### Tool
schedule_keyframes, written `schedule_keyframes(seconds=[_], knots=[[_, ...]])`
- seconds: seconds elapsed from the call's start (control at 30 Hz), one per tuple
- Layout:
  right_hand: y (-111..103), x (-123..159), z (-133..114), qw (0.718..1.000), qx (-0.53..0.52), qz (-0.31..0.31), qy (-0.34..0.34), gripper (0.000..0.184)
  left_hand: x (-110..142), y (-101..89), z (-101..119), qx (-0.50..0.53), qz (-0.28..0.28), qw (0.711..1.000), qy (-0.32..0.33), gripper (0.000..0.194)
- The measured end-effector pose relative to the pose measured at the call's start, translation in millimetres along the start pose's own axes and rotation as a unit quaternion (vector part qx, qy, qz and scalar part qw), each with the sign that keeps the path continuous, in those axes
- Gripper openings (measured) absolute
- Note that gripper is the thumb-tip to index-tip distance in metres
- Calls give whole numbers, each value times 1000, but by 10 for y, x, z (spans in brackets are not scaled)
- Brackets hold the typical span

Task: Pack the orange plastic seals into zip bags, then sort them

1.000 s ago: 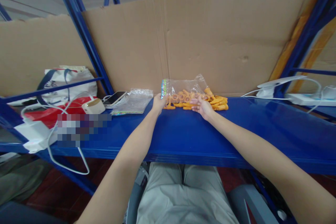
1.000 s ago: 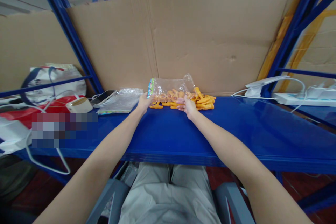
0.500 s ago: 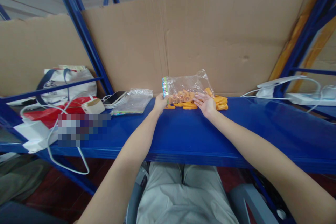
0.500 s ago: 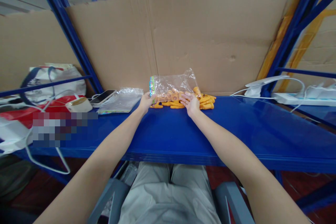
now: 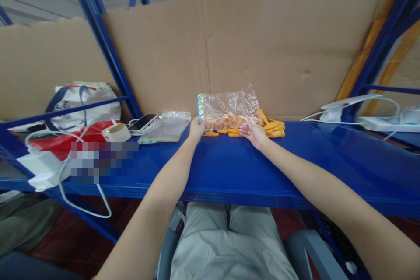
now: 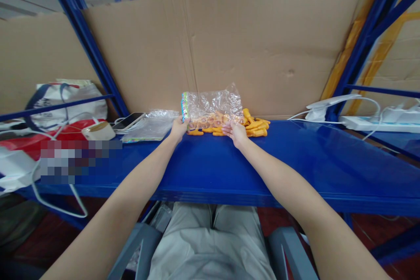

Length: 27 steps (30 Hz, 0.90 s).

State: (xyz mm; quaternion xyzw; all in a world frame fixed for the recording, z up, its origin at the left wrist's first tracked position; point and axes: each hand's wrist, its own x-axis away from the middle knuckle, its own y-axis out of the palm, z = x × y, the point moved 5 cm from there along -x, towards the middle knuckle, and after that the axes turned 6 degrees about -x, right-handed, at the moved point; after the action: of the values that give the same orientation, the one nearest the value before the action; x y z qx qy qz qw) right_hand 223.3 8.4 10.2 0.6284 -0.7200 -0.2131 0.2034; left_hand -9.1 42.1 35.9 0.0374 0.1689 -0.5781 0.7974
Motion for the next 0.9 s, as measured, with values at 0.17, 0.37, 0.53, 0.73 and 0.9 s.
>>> schedule_keyframes(seconds=[0.17, 0.37, 0.53, 0.73, 0.9], knots=[[-14, 29, -25, 999, -7, 44, -21, 39, -2, 20, 0, -10, 11, 1000, -9, 21], [-94, -37, -171, 993, -17, 73, -88, 37, -91, 14, -48, 18, 46, 999, -17, 21], [-122, -81, -330, 989, -46, 56, -132, 31, -158, -100, -69, 31, 145, 989, -2, 24], [-192, -120, -472, 987, -82, 25, -136, 30, -158, -165, -22, 34, 179, 983, 15, 21], [-230, -137, -462, 990, -64, 56, -112, 25, -40, 105, 27, 55, -50, 997, -30, 30]])
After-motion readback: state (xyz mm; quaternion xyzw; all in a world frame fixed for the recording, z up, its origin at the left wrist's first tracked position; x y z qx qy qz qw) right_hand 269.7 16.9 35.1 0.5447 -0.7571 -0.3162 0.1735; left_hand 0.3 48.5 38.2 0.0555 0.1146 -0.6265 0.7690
